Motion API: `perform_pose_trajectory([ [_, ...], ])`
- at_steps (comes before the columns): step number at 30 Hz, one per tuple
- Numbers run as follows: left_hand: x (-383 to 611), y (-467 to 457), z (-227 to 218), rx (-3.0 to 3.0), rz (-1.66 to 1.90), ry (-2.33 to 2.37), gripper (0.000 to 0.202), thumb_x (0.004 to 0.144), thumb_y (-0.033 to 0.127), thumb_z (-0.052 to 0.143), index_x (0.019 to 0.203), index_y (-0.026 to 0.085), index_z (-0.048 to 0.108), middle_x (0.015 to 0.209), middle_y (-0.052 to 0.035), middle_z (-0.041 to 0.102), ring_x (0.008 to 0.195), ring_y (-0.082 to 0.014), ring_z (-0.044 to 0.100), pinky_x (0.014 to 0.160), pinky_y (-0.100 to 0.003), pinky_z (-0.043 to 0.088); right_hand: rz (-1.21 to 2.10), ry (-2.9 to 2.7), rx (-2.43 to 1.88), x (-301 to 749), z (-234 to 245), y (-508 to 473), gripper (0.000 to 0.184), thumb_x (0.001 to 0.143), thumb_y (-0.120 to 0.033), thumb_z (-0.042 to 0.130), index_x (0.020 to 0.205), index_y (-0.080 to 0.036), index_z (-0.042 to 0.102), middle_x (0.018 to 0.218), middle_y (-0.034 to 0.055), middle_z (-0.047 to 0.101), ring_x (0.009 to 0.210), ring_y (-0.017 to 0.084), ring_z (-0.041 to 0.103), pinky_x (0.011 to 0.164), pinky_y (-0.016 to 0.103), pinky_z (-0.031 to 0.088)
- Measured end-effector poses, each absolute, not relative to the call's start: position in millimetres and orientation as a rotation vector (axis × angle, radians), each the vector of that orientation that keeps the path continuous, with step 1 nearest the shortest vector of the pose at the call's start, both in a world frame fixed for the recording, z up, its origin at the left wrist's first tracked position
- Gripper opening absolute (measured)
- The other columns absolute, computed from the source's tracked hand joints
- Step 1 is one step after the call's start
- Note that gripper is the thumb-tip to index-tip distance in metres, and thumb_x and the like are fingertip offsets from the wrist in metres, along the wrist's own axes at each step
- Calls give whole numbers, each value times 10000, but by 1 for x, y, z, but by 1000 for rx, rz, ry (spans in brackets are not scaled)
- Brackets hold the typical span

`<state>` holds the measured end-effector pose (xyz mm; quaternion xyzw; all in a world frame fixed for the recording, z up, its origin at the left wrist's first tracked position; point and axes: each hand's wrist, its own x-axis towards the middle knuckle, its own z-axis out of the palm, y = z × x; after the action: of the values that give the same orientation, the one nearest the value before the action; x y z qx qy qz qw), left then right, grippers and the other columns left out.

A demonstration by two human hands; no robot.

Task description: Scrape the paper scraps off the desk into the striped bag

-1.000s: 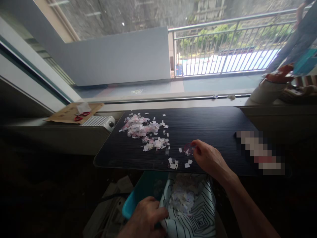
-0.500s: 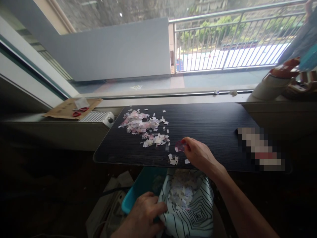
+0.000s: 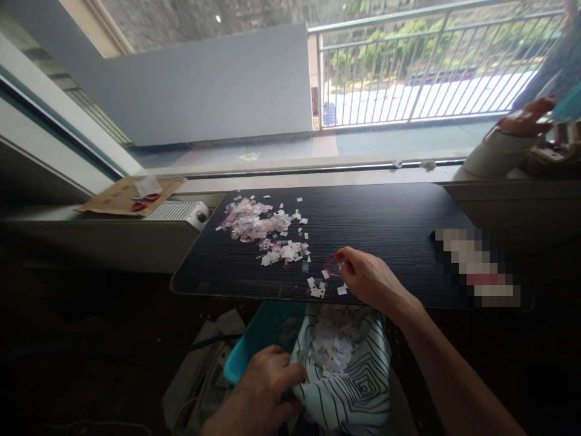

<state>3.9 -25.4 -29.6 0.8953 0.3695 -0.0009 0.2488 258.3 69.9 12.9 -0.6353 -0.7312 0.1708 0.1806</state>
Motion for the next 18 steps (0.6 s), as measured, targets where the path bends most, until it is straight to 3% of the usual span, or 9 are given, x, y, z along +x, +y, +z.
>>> perform_pose_trajectory([
  [18, 6, -24, -23, 2391, 42, 989, 104, 778, 239, 650, 751, 198, 558, 690, 31, 576, 648, -143, 532, 714, -279, 390, 374, -1851, -1988, 289, 2, 76, 243, 771, -268, 481, 970, -240, 617, 723, -13, 670, 614, 134, 595, 555, 235, 390],
])
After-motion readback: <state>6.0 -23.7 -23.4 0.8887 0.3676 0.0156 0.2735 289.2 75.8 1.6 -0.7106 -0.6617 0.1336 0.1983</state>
